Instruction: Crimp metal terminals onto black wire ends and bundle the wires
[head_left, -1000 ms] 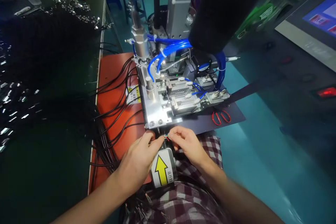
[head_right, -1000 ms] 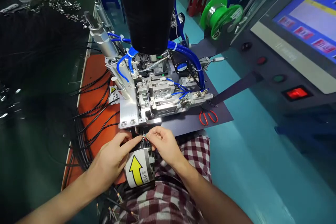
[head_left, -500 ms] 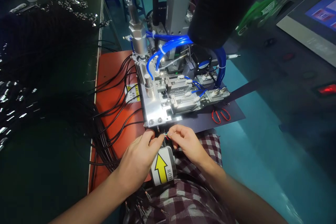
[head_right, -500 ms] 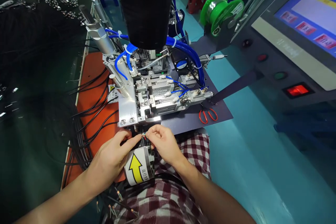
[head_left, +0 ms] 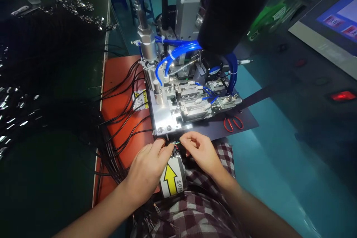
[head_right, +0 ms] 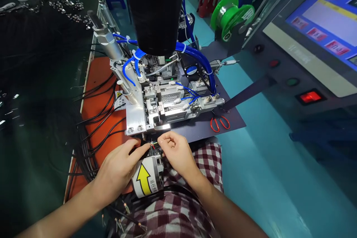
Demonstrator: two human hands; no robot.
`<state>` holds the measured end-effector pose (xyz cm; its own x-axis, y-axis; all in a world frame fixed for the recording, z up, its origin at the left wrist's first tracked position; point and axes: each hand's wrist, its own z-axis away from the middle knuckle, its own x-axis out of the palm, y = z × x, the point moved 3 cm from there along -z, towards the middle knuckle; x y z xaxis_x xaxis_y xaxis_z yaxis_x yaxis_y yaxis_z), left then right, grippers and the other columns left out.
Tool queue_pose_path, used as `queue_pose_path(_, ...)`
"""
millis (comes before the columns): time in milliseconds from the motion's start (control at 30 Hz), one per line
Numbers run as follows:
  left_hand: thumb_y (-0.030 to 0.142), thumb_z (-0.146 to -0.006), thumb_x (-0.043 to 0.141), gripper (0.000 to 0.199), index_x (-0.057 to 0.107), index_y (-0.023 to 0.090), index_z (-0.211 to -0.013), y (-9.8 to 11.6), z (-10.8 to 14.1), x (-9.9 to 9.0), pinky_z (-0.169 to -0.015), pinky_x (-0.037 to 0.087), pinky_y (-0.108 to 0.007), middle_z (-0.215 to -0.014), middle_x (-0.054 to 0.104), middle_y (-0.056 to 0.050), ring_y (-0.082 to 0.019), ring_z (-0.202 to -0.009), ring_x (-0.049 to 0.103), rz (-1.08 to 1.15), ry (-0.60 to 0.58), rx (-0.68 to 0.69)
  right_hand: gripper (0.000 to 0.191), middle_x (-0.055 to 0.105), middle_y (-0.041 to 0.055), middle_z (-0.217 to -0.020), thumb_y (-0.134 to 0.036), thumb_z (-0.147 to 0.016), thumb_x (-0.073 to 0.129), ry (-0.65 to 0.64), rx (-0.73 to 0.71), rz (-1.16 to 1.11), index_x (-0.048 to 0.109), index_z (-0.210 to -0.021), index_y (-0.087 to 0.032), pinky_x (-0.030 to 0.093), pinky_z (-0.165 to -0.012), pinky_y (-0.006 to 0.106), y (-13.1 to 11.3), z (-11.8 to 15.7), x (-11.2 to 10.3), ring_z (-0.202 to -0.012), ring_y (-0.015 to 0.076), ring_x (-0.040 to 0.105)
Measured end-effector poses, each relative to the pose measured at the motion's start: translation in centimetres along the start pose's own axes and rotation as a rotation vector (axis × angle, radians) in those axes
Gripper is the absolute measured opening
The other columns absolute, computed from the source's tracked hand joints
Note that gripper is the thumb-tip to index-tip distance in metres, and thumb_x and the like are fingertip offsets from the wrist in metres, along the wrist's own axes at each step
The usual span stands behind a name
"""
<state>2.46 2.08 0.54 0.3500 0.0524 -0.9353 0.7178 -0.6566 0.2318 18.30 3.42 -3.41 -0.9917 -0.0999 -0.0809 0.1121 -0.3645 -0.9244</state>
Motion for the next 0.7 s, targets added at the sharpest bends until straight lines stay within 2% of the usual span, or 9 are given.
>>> queue_pose_path(233, 0.008, -0.087, 0.040, 0.028, 0.060, 0.010, -0.106, 0.0, 0.1, -0.1, -0.056, 0.054, -0.035, -0.086, 0.059, -0.011, -0.023, -0.070, 0.059, -0.005, -0.003, 0.000, 0.013, 0.052, -0.0018, -0.067, -0.026, -0.082, 0.053, 0.068, -0.206, 0.218, 0.056, -0.073, -0.018, 0.037, -0.054, 0.022, -0.3, 0.3, 0.9, -0.059, 0.0101, 0.044)
queue_pose_path(433, 0.006, -0.085, 0.041, 0.029, 0.060, 0.008, -0.107, -0.1, 0.1, 0.0, -0.056, 0.054, -0.034, -0.087, 0.059, -0.012, -0.022, -0.069, 0.059, -0.016, -0.008, 0.007, 0.019, 0.050, -0.0023, -0.061, -0.035, -0.084, 0.051, 0.005, -0.022, 0.139, 0.055, -0.075, -0.018, 0.035, -0.047, 0.023, 0.6, -0.1, 0.6, -0.050, 0.0100, 0.043)
queue_pose_path(600, 0.008, -0.086, 0.041, 0.029, 0.061, 0.011, -0.106, -0.1, 0.2, 0.2, -0.057, 0.053, -0.034, -0.086, 0.060, -0.011, -0.021, -0.069, 0.059, -0.047, -0.017, 0.000, 0.022, 0.053, -0.0014, -0.064, -0.038, -0.083, 0.054, 0.058, -0.110, 0.156, 0.061, -0.082, -0.018, 0.035, -0.048, 0.023, -0.1, -0.1, 0.7, -0.052, 0.0103, 0.043)
queue_pose_path(700, 0.009, -0.086, 0.041, 0.028, 0.063, 0.012, -0.103, -0.1, 0.3, 0.1, -0.057, 0.052, -0.033, -0.085, 0.060, -0.010, -0.020, -0.067, 0.058, -0.062, -0.024, -0.006, 0.019, 0.050, -0.0025, -0.059, -0.036, -0.082, 0.056, 0.064, -0.157, 0.179, 0.062, -0.078, -0.018, 0.033, -0.048, 0.024, -0.5, 0.0, 1.4, -0.051, 0.0103, 0.040)
